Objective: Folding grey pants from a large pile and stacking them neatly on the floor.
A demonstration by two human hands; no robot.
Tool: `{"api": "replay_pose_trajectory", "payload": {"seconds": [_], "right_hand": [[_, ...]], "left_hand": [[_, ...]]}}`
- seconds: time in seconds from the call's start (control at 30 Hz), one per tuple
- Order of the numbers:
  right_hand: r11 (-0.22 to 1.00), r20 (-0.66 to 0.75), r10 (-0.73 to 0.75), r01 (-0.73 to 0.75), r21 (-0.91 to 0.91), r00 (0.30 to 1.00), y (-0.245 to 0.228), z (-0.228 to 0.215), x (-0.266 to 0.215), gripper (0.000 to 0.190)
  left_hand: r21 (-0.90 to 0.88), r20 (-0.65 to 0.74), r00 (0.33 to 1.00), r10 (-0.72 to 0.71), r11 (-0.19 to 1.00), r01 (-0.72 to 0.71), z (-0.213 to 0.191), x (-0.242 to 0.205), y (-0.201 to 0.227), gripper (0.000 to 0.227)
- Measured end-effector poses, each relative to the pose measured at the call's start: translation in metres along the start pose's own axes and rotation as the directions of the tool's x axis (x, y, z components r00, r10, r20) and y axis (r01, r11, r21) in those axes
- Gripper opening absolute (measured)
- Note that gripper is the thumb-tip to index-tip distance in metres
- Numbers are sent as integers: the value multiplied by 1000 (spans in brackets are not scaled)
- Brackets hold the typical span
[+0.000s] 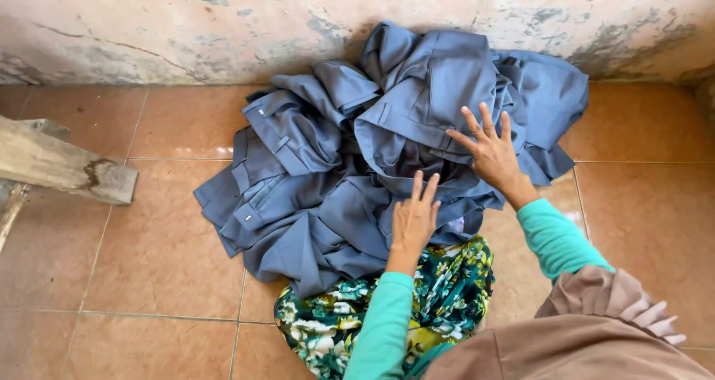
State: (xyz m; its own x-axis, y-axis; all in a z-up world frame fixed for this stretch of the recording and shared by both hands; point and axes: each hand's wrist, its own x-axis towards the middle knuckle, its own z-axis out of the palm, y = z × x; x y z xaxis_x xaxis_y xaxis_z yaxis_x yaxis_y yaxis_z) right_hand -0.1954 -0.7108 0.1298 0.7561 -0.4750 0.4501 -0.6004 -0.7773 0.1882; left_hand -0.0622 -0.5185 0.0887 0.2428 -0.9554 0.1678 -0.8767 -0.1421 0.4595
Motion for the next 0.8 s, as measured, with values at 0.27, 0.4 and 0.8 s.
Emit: {"api": "replay_pose_trajectory", "payload": {"seconds": [0.27, 0.4, 0.8], "right_hand": [[939, 42, -262, 265, -218, 964, 33, 66, 37, 55], [920, -145, -380, 358, -158, 913, 28, 107, 57, 19], [374, 321, 26, -307, 875, 947, -98, -23, 97, 25]], "left_hand": [[1, 98, 995, -25, 1000, 25, 52, -10, -34, 64], [4, -65, 994, -84, 996, 84, 56, -32, -74, 19], [-323, 5, 823, -568, 778, 539, -147, -162, -140, 30]]}}
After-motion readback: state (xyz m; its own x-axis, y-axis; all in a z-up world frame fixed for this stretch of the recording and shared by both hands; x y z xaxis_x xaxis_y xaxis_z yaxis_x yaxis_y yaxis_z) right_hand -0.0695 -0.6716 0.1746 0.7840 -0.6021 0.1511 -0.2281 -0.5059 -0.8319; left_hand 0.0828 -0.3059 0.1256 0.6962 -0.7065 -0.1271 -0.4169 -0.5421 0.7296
